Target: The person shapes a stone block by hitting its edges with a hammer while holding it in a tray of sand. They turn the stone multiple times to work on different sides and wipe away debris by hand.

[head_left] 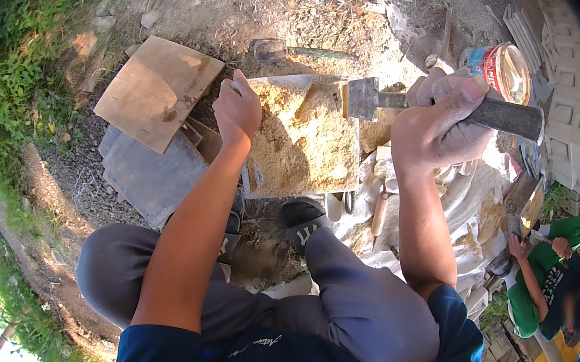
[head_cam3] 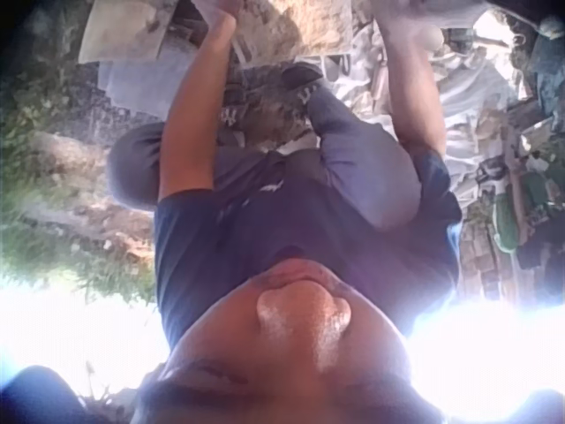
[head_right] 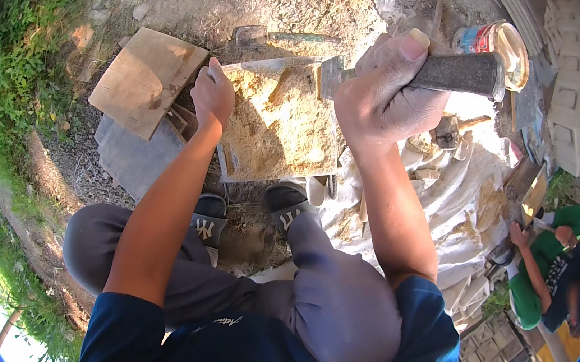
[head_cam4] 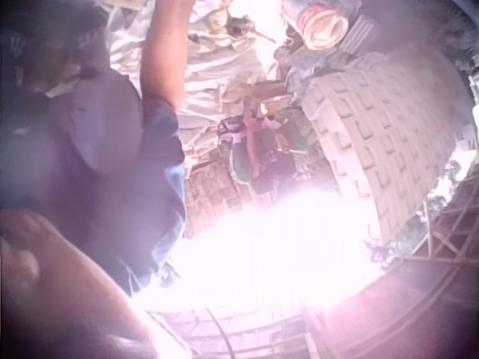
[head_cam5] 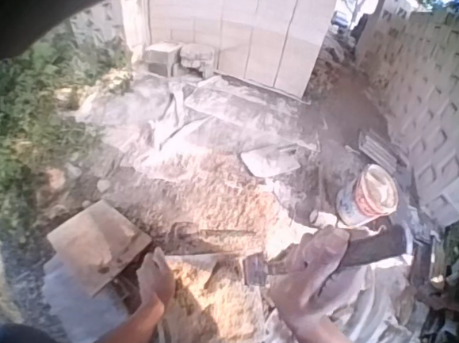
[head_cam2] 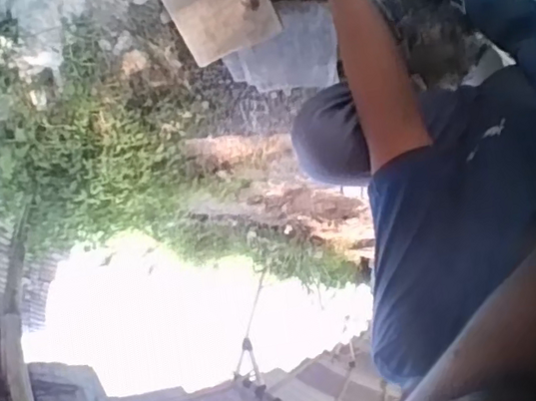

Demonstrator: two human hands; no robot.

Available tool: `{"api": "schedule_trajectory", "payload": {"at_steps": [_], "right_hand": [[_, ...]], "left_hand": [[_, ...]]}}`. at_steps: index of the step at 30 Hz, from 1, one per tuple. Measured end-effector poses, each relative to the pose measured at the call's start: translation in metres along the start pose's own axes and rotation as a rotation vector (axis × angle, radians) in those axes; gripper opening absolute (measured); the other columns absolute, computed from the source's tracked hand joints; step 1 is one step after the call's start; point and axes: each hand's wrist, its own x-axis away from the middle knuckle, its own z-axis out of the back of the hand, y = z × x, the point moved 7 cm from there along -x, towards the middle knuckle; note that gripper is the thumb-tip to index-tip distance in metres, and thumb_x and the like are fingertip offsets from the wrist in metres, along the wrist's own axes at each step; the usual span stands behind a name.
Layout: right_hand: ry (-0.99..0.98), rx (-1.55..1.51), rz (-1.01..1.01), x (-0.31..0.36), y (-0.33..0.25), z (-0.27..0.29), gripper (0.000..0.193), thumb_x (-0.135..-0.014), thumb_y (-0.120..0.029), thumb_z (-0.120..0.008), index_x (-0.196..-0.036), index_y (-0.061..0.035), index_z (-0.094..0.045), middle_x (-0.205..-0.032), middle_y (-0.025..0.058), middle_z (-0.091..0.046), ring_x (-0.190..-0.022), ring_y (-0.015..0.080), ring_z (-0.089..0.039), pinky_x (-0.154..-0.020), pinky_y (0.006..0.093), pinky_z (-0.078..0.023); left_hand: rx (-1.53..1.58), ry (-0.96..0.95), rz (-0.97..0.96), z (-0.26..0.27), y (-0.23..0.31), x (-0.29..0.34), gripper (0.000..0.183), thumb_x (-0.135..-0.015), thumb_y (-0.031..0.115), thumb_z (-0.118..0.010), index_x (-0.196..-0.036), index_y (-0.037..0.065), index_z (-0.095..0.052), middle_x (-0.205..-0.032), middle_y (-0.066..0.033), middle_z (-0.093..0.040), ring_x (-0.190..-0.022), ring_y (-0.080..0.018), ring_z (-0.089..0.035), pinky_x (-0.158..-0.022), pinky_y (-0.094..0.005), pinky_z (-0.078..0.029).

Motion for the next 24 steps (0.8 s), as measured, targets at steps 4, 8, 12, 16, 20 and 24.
{"api": "schedule_trajectory", "payload": {"at_steps": [4,8,12,16,20,24], "right_hand": [[0.005,0.184,0.011,0.01,0.02,-0.003,0.024,-0.104,-0.014,-0.046,-0.084,-0.0007,-0.046,-0.057,-0.0012,-0.046,-0.048,0.0032,-0.04,-0.043,0.0209,-0.029],[-0.004,0.023,-0.01,0.012,0.009,-0.001,0.021,-0.103,-0.012,-0.047,-0.085,-0.0014,-0.047,-0.059,-0.0013,-0.046,-0.051,0.0035,-0.041,-0.045,0.021,-0.03],[-0.034,0.249,0.035,0.008,0.015,-0.003,0.023,-0.103,-0.011,-0.046,-0.083,0.0006,-0.047,-0.057,-0.0017,-0.043,-0.049,0.0042,-0.039,-0.043,0.0218,-0.028],[-0.136,-0.069,0.042,0.006,0.013,-0.005,0.016,-0.102,-0.008,-0.047,-0.092,0.0039,-0.05,-0.06,0.0006,-0.047,-0.05,0.0058,-0.042,-0.045,0.0225,-0.033],[-0.111,0.213,0.161,0.002,0.0,-0.015,0.031,-0.107,-0.016,-0.039,-0.077,-0.0049,-0.039,-0.061,-0.0021,-0.037,-0.045,0.0042,-0.032,-0.037,0.0236,-0.025],[-0.119,0.311,0.213,0.019,0.011,-0.015,0.026,-0.107,-0.014,-0.037,-0.084,-0.0021,-0.042,-0.062,-0.0018,-0.039,-0.045,0.003,-0.032,-0.036,0.0242,-0.023]], "left_hand": [[-0.011,-0.075,0.036,-0.001,0.002,0.003,0.059,-0.103,0.046,-0.034,-0.096,-0.005,-0.062,-0.094,-0.0345,-0.064,-0.097,-0.0536,-0.058,-0.086,-0.0571,-0.043],[-0.05,-0.043,0.007,0.003,0.003,0.004,0.055,-0.103,0.042,-0.035,-0.096,-0.006,-0.06,-0.092,-0.0329,-0.066,-0.095,-0.0515,-0.062,-0.084,-0.055,-0.046],[-0.022,-0.081,0.007,0.001,0.007,0.004,0.055,-0.103,0.043,-0.035,-0.095,-0.006,-0.06,-0.091,-0.0328,-0.066,-0.093,-0.0524,-0.061,-0.083,-0.0559,-0.046],[-0.031,-0.04,0.0,-0.002,0.007,-0.001,0.055,-0.103,0.043,-0.035,-0.094,-0.005,-0.06,-0.091,-0.0329,-0.066,-0.091,-0.0525,-0.061,-0.081,-0.056,-0.046],[-0.026,-0.07,-0.006,-0.002,0.01,-0.002,0.055,-0.103,0.042,-0.035,-0.098,-0.007,-0.06,-0.092,-0.035,-0.065,-0.094,-0.0528,-0.061,-0.084,-0.0553,-0.048],[-0.017,-0.049,0.008,-0.001,0.005,0.001,0.056,-0.103,0.042,-0.036,-0.102,-0.008,-0.061,-0.095,-0.0353,-0.065,-0.095,-0.0517,-0.062,-0.084,-0.055,-0.047]]}}
